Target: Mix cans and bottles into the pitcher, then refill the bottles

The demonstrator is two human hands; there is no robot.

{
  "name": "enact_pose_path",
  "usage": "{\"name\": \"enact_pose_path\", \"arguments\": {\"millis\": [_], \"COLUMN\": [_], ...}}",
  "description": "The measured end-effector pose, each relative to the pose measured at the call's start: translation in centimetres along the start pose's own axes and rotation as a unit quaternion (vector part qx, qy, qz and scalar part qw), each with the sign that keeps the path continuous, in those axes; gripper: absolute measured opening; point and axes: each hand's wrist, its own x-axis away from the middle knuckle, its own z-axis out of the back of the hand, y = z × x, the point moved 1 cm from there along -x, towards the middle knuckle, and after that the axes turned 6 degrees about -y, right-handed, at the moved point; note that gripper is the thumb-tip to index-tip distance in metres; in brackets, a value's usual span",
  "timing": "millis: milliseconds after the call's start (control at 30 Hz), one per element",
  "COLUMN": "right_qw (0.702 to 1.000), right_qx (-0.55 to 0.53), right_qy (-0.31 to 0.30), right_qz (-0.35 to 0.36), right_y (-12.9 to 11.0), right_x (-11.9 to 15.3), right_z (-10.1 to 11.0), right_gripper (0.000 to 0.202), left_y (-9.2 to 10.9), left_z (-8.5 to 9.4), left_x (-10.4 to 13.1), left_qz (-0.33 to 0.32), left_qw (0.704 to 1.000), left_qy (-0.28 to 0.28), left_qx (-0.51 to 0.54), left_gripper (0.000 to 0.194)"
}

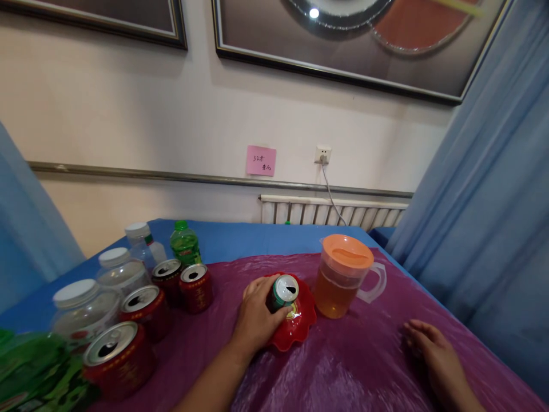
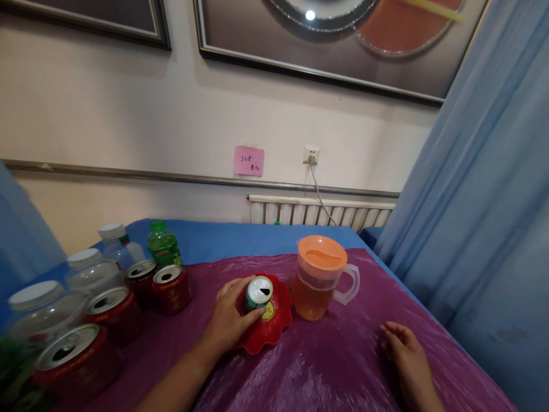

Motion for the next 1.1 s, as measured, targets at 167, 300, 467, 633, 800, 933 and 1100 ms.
{"name": "enact_pose_path", "arguments": {"millis": [167, 300, 467, 633, 800, 933, 1100], "right_qw": [0.999, 1.000, 0.999, 0.997, 0.994, 0.994, 0.993], "right_qx": [-0.034, -0.015, -0.006, -0.042, -0.079, -0.091, -0.095], "right_qy": [-0.017, -0.021, -0.028, -0.058, -0.061, -0.054, -0.058], "right_qz": [-0.005, 0.017, 0.029, -0.007, -0.031, -0.027, -0.026], "right_y": [1.1, 1.1, 0.8, 0.8, 0.8, 0.9, 1.0], "right_x": [0.0, 0.1, 0.3, -0.3, -0.9, -0.9, -1.0], "right_z": [0.3, 0.4, 0.2, 0.8, 1.5, 1.5, 1.5], "right_gripper": [0.055, 0.051, 0.046, 0.046, 0.040, 0.041, 0.041], "left_y": [0.1, 0.2, 0.4, 0.5, 0.8, 1.0, 0.7], "left_z": [0.2, 0.2, 0.2, 0.2, 0.5, 0.6, 0.5], "left_x": [0.0, 0.0, 0.0, 0.0, -0.1, 0.0, 0.0], "left_qz": [0.003, 0.003, 0.009, 0.026, 0.038, 0.022, 0.017], "left_qw": [1.000, 1.000, 1.000, 0.999, 0.999, 1.000, 1.000], "left_qy": [-0.006, -0.005, 0.000, -0.004, 0.001, 0.004, 0.012], "left_qx": [0.010, 0.005, -0.002, 0.019, 0.024, 0.006, -0.001], "left_gripper": [0.065, 0.067, 0.066, 0.064, 0.064, 0.061, 0.061]}}
